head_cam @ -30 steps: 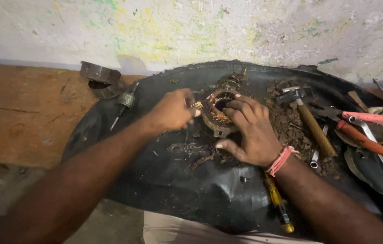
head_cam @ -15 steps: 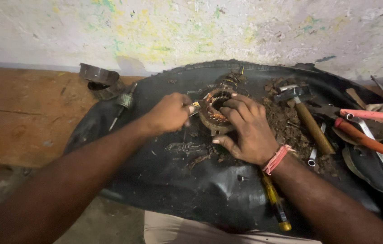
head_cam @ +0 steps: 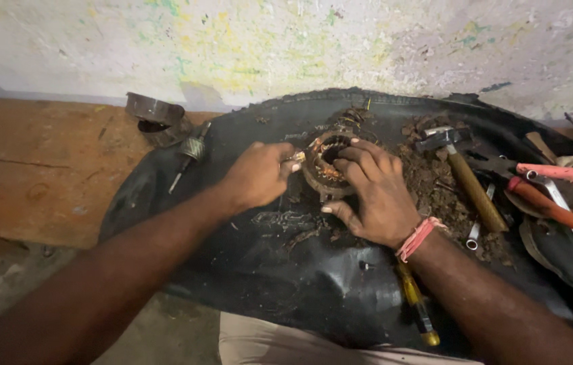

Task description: The person uses a small metal tool to scrape and clean the surface of a cylindrical electrical component, likely a motor stator, while holding it steady with the other hand. The person repeatedly scrapes around the circumference, removing debris and residue from the component's surface.

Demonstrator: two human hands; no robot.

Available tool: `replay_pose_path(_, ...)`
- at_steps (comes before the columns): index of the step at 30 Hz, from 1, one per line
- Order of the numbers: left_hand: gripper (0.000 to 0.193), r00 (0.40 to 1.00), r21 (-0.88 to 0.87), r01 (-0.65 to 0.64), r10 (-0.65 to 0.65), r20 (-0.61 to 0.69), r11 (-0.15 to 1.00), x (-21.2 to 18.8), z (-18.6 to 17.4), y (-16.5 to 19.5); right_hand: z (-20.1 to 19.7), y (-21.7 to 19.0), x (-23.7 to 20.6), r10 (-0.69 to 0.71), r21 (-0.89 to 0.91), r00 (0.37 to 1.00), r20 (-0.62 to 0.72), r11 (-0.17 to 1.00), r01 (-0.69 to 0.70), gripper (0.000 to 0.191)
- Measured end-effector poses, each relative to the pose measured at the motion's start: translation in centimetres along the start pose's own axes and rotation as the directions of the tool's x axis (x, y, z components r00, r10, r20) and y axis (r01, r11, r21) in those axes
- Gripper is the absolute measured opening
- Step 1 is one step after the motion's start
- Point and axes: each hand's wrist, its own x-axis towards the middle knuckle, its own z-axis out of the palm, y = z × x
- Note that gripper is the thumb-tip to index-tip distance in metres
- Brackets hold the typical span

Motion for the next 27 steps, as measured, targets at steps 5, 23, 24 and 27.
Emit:
replay_pose_path(5, 0.02, 0.999, -0.026, -0.038, 0.038, 0.011, 0.999, 0.8, -0.5, -0.1, -0.1, -0.1, 0.1, 0.011, 0.01, 1.0, 0.008, 1.0, -0.011, 0.069)
replay_pose_path(23, 0.03, 0.951, -0.202, 0.307, -0.291, 0.102, 0.93, 0.6, 0.7, 0.6, 0.1, 0.2, -0.2, 0.02, 0.008, 1.0, 0.004, 1.0, -0.02, 0.068)
replay_pose_path(24, 0.028, 0.978, -0.178, 0.209, -0.21, 0.013, 0.962, 0.5, 0.8, 0.5, 0.2, 0.1, -0.1, 0.019, 0.01, 1.0, 0.01, 1.0, -0.019, 0.069)
replay_pose_path(27, 0.027, 0.989, -0.18, 0.095, -0.114, -0.098, 0.979, 0.0, 1.3, 0.1, 0.2, 0.1, -0.1, 0.02, 0.015, 1.0, 0.006, 1.0, -0.02, 0.07)
